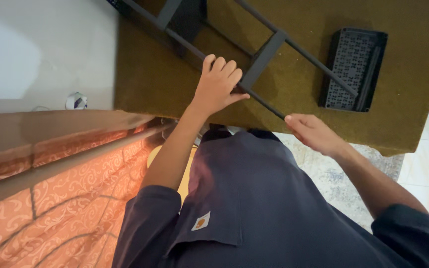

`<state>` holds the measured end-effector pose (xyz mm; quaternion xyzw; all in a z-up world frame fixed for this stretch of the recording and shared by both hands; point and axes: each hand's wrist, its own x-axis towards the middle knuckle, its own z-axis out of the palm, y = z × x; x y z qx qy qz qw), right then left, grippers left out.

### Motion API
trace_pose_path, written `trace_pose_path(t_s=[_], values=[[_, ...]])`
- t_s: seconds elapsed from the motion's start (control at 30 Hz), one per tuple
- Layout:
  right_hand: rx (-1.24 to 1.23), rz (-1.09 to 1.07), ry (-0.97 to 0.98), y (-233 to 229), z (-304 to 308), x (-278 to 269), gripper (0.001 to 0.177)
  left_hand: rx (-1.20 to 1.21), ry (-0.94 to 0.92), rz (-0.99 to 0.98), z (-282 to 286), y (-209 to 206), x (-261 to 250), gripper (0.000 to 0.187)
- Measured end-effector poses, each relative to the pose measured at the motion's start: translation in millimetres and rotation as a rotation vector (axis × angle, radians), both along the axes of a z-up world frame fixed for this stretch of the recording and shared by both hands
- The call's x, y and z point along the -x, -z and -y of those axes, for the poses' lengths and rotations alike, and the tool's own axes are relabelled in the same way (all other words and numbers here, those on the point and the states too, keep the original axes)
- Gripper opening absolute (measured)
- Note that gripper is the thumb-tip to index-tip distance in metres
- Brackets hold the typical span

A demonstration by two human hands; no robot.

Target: The person disassembles a small black metal shelf unit on a table, pulling off its perforated side panels and unscrewing small fasteners by hand, then reattaches the panels and screws to rebuild the shelf frame.

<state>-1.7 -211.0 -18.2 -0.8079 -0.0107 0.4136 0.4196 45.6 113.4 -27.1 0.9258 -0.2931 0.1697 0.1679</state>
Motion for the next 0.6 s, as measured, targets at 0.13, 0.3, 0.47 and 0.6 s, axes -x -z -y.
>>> trace_pose_path(t_s=[0.13, 0.3, 0.47, 0.6], values=[[0.016, 0.027, 0.027, -3.3, -6.4, 0.4, 0.053, 0.026, 0.003, 0.007, -2.0, -1.3, -2.8, 0.057], [0.215, 0.822, -0.104, -23.4, -16.3, 36.7, 0.029, 0.057, 0.009, 0.029, -1.7, -0.1, 0.6, 0.057], [0.418, 0.919, -0.203, -27.3, -25.0, 42.2, 0.029, 0.048, 0.007, -0.011, 0.3, -0.7, -1.1, 0.055], [0.661, 0.591, -0.327, -12.1, -22.5, 22.0, 0.037, 0.044, 0.003, 0.03, -1.9, -4.0, -4.2, 0.058]])
